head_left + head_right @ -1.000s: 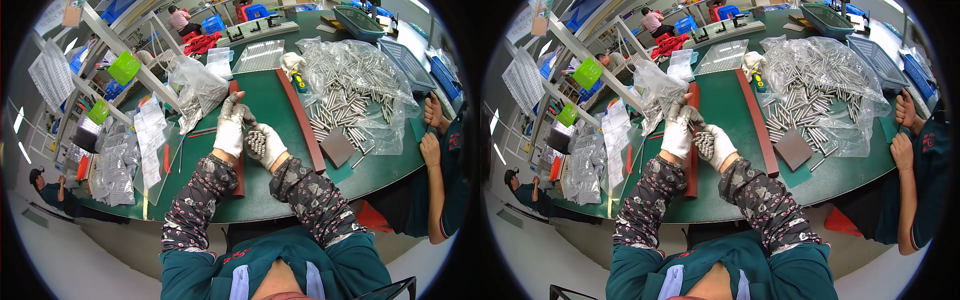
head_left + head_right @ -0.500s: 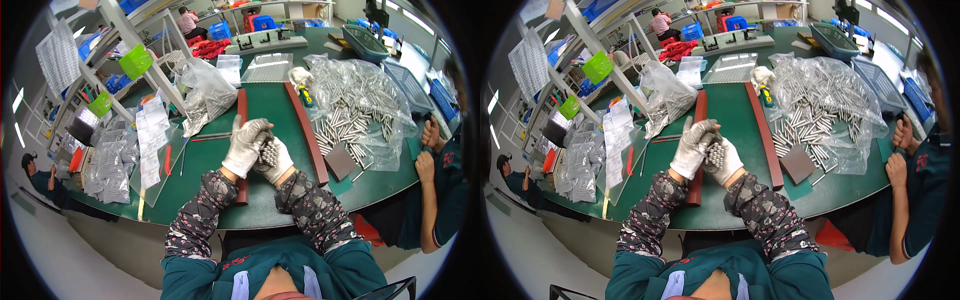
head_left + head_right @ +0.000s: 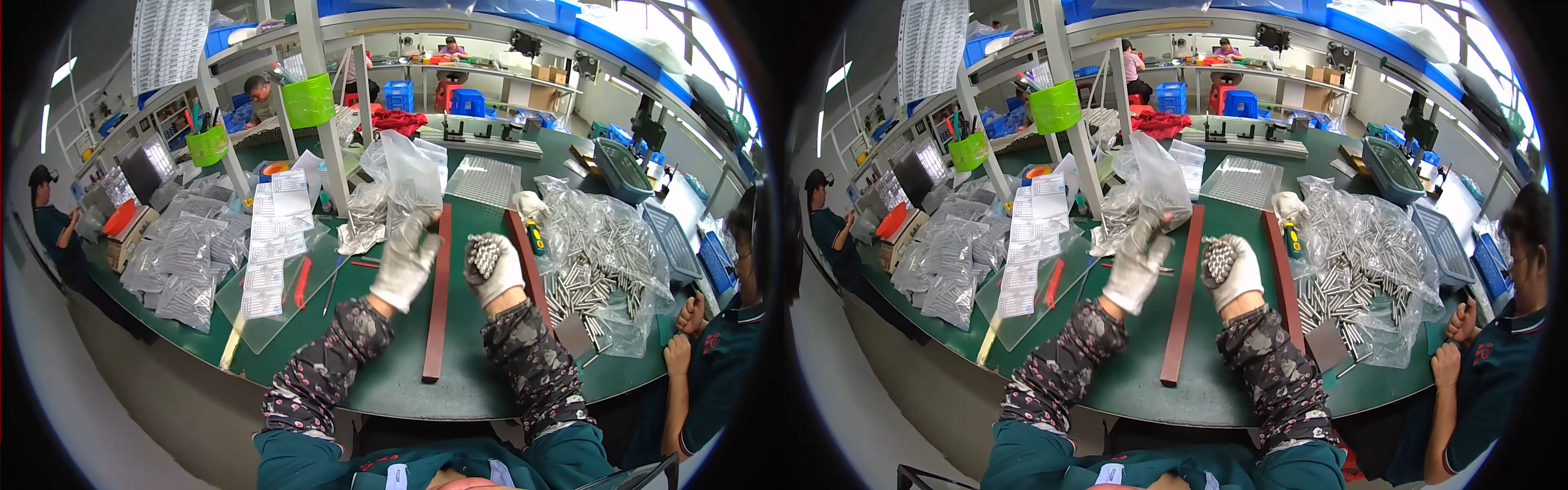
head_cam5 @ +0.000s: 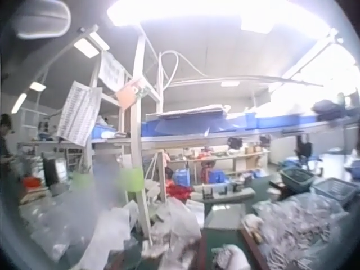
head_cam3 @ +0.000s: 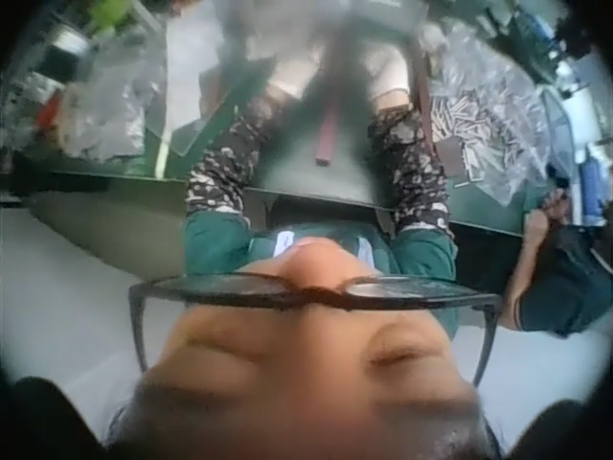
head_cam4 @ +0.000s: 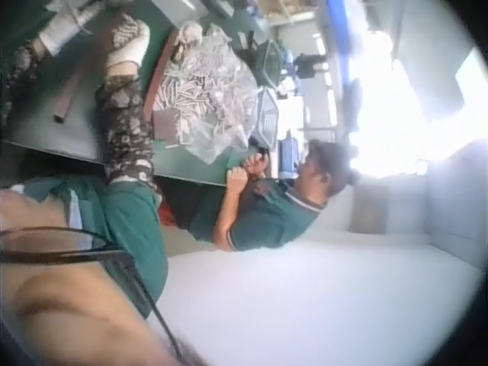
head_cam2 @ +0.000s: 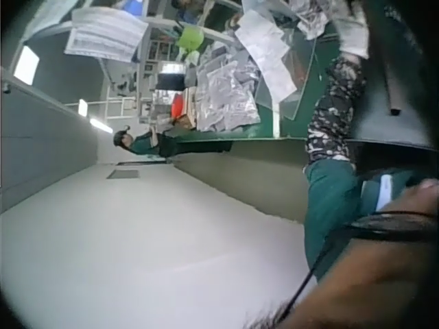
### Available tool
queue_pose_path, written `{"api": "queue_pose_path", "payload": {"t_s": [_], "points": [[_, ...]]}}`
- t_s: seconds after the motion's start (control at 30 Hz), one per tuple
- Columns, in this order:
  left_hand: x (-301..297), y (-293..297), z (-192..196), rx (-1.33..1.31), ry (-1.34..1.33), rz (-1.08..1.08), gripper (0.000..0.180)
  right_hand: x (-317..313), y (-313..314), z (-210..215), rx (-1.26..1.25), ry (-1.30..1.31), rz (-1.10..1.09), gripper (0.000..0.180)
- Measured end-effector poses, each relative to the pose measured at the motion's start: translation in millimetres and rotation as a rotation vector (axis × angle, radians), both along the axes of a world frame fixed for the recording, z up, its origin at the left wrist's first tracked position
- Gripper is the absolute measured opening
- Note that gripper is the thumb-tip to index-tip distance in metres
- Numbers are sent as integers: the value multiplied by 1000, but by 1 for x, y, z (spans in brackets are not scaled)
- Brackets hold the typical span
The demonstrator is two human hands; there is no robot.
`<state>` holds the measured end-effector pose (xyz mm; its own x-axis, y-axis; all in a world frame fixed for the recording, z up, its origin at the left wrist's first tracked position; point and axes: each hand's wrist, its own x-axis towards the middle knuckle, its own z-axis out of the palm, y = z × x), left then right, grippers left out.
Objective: Sanding and deburring the ends of small metal rods using a handheld abrasive pad.
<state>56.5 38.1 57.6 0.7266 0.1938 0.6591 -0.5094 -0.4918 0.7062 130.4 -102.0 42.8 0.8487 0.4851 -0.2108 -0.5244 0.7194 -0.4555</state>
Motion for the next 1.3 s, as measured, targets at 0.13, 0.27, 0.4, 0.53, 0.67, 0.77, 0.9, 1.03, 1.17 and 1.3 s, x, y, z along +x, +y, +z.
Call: {"api": "queue_pose_path", "payload": {"t_s": [0.13,0.27,0.4,0.53,0.67,0.77,0.9,1.03,1.17,1.3], "points": [[65,65,24,738,-171,471,37,60,15,27,-167,-233,34,20],[100,91,35,876,-48,430,35,65,58,89,-177,-284,69,28],[105,92,47,800,349,281,25,87,101,114,-352,-406,-68,24],[98,111,42,983,236,164,24,97,144,116,-549,-628,-52,18],[94,124,41,1124,46,126,28,139,158,95,-1552,-1776,-387,20],[104,127,38,1092,-87,100,26,175,140,82,-2070,-1876,-388,21],[96,138,46,1082,107,164,27,155,138,80,-1966,-1107,-143,32],[98,120,57,1183,-11,219,21,142,141,84,-2076,-1193,-117,35],[104,114,59,1168,-124,211,20,156,154,86,-1874,-1365,-125,35],[109,114,59,1134,-196,199,20,178,151,82,-2023,-1519,59,43]]}}
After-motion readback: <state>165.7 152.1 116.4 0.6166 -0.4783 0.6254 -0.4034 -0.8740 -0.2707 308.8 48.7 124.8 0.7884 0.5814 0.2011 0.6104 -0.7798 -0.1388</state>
